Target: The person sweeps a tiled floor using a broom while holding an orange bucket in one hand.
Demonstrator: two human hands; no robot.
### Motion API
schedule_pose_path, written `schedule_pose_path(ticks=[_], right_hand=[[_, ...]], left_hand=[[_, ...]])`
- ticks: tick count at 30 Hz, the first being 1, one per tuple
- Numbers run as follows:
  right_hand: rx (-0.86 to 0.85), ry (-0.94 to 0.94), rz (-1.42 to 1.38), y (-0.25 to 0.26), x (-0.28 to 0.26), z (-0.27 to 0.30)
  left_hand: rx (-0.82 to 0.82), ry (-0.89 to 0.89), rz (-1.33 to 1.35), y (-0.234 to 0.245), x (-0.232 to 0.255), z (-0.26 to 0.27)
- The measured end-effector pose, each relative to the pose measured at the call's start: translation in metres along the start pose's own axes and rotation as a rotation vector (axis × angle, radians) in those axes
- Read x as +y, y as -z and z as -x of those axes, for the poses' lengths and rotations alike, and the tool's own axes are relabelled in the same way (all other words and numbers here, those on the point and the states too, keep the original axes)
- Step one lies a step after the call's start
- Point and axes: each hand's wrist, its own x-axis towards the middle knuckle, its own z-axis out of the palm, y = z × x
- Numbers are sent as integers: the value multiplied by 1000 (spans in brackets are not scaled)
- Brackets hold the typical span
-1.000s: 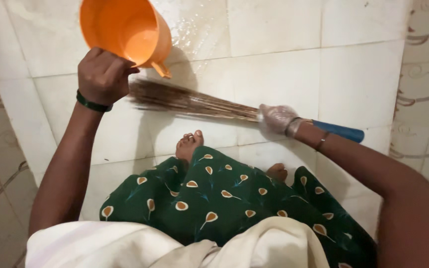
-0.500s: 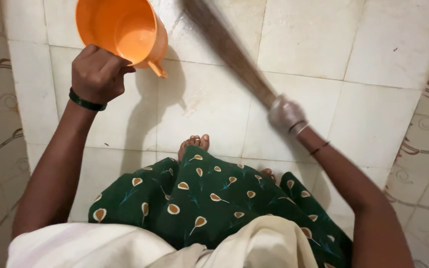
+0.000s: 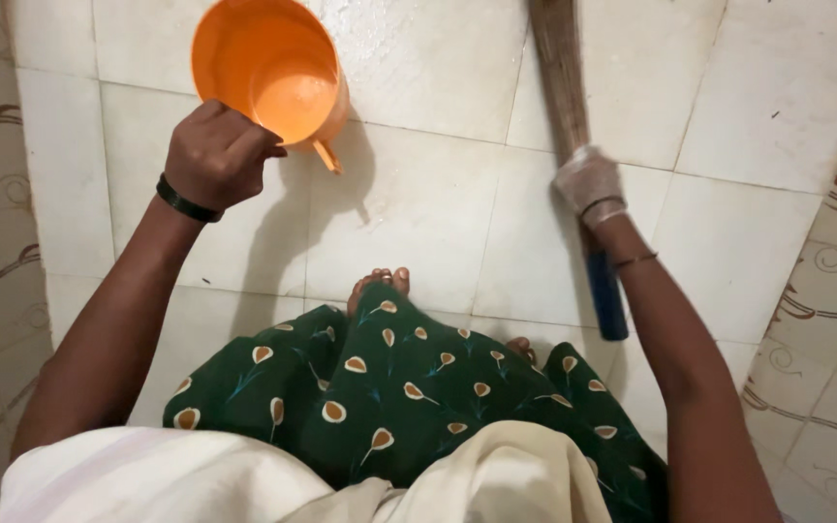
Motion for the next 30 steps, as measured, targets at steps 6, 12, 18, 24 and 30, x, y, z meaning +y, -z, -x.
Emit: schedule_pose_path(ticks=[6,12,18,24,30], right_hand=[[-367,123,-183,-17,-112,61],[-31,50,-131,15,-95,-14],[-83,-246,-201,26,24,-5],[-366,-254,-327,-36,-7,118],[-270,-377,-247,-39,63,135]], left_hand=[[-33,-36,-12,-4,-8,-3],[-17,-30,36,-12,2,-3],[-22,-49,63,-18,6,-1],[-145,-126,51,-21,6,-2],[-172,-131,83,-17,21,-7]])
